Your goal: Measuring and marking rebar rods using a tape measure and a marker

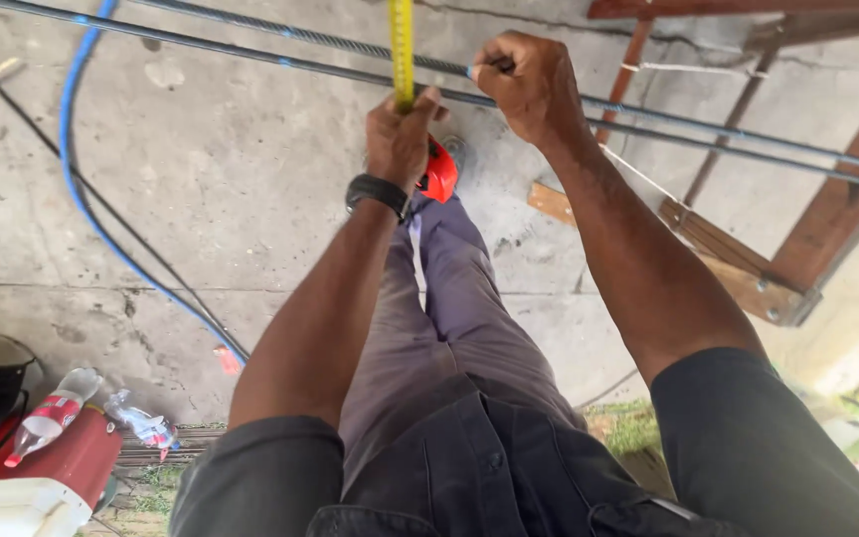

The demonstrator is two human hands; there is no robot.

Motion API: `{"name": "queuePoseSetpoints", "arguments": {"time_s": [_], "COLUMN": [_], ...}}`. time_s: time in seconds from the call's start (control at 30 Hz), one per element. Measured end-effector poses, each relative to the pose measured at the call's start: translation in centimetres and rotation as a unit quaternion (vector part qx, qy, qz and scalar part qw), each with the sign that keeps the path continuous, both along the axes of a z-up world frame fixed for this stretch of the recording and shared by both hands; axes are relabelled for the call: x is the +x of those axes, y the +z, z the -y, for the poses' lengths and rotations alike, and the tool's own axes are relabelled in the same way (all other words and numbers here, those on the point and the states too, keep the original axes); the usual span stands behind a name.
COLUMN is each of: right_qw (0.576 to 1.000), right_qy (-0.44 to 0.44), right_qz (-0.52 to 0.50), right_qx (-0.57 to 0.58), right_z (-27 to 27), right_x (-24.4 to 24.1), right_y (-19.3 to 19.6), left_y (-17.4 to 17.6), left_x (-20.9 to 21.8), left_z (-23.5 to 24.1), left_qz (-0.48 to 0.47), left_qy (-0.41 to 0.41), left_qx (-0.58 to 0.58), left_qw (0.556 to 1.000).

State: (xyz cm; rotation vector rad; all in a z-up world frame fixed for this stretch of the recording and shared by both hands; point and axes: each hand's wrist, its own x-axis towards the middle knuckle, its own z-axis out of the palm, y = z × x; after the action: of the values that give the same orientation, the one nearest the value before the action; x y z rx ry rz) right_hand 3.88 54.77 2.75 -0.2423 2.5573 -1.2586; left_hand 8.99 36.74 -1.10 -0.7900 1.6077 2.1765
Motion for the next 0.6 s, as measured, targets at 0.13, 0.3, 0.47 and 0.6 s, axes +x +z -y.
{"name": "queuePoseSetpoints", "arguments": {"time_s": [0.13,0.3,0.47,0.6], "right_qw": [0.999,0.995,0.996,0.995], "right_qy": [-0.044,-0.102,-0.081,-0.072], "right_qz": [-0.013,0.009,-0.026,-0.057], "right_qx": [-0.019,-0.02,0.018,0.043], "right_z": [0.9,1.5,2.1,1.8], "right_x": [1.1,3.2,3.5,3.6], "right_y": [2.3,0.2,-0.1,-1.5], "left_y": [0.6,1.2,1.7,0.9], "left_x": [-0.5,-0.6,-0.8,-0.7], "left_z": [0.5,0.5,0.7,0.3], "left_qz": [0.017,0.077,0.095,0.098], "left_qy": [-0.044,-0.046,-0.06,-0.03], "left_qx": [-0.028,-0.029,-0.049,-0.034], "left_qw": [0.998,0.996,0.992,0.994]}}
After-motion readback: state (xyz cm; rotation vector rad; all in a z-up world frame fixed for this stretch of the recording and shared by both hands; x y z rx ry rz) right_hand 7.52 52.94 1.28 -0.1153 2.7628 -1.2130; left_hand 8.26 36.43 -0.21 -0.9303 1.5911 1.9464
